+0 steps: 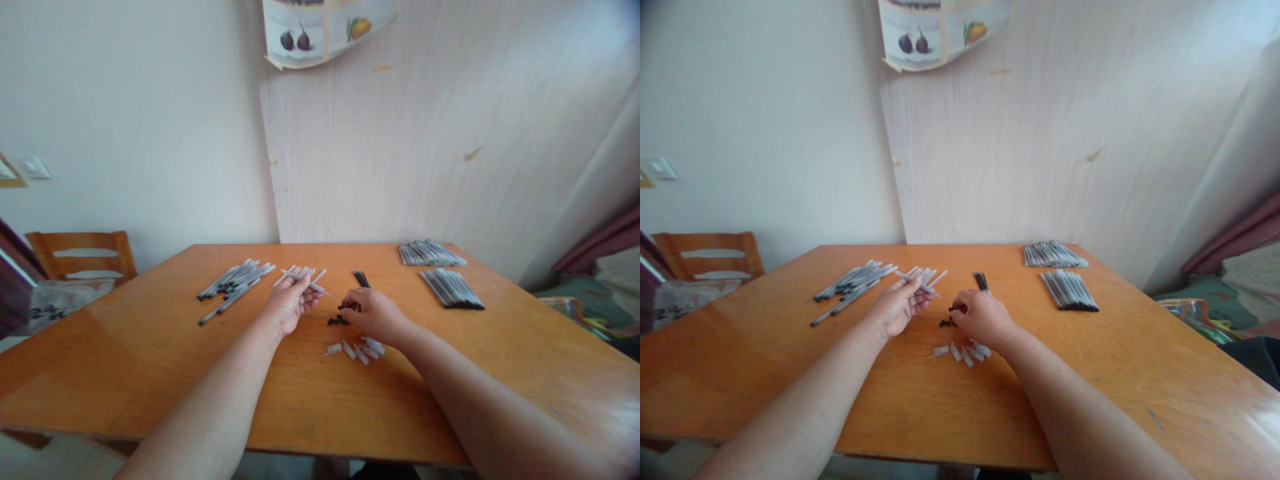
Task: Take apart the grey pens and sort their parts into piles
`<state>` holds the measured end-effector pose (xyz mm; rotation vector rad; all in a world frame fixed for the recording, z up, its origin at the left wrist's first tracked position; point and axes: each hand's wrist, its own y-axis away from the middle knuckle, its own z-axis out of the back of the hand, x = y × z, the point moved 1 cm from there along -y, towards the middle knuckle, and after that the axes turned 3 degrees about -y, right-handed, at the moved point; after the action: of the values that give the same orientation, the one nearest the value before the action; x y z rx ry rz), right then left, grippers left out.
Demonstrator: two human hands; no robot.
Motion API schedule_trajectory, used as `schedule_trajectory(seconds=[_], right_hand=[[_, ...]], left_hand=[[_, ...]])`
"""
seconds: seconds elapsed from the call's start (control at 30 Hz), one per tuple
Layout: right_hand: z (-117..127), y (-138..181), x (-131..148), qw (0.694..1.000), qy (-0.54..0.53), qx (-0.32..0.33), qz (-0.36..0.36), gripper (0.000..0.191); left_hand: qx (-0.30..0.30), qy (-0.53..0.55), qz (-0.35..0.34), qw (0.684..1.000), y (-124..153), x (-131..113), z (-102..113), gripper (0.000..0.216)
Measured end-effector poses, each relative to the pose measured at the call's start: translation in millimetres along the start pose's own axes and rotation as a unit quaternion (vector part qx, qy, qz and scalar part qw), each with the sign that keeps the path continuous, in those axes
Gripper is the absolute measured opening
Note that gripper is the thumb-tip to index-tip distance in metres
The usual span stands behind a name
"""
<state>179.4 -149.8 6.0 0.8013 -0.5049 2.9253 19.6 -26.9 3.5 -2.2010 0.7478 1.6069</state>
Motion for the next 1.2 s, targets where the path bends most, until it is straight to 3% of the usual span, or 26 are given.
schedule_trajectory(seconds=[0.17, 0.6, 1.03, 1.2], right_hand=[[0.9, 1.0, -1.9, 0.998, 0.053, 0.017, -0.002, 0.012], [-1.1, -0.8, -4.7, 0.997, 0.063, 0.039, -0.006, 0.015], [-4.0, -3.3, 5.0, 0.997, -0.045, -0.049, 0.034, 0.019], [1.8, -3.6, -0.9, 0.997, -0.04, -0.059, 0.019, 0.017]], left_hand=[[0.0, -0.002, 0.0, 1.0, -1.1, 0.7, 0.9, 0.024], [0.001, -0.019, 0.005, 1.0, -1.9, 2.2, 0.6, 0.024], [0.046, -0.04, 0.016, 0.998, 0.5, 5.1, -4.1, 0.028], [0.012, -0.013, -0.011, 1.0, -3.6, 2.9, 0.3, 0.025]])
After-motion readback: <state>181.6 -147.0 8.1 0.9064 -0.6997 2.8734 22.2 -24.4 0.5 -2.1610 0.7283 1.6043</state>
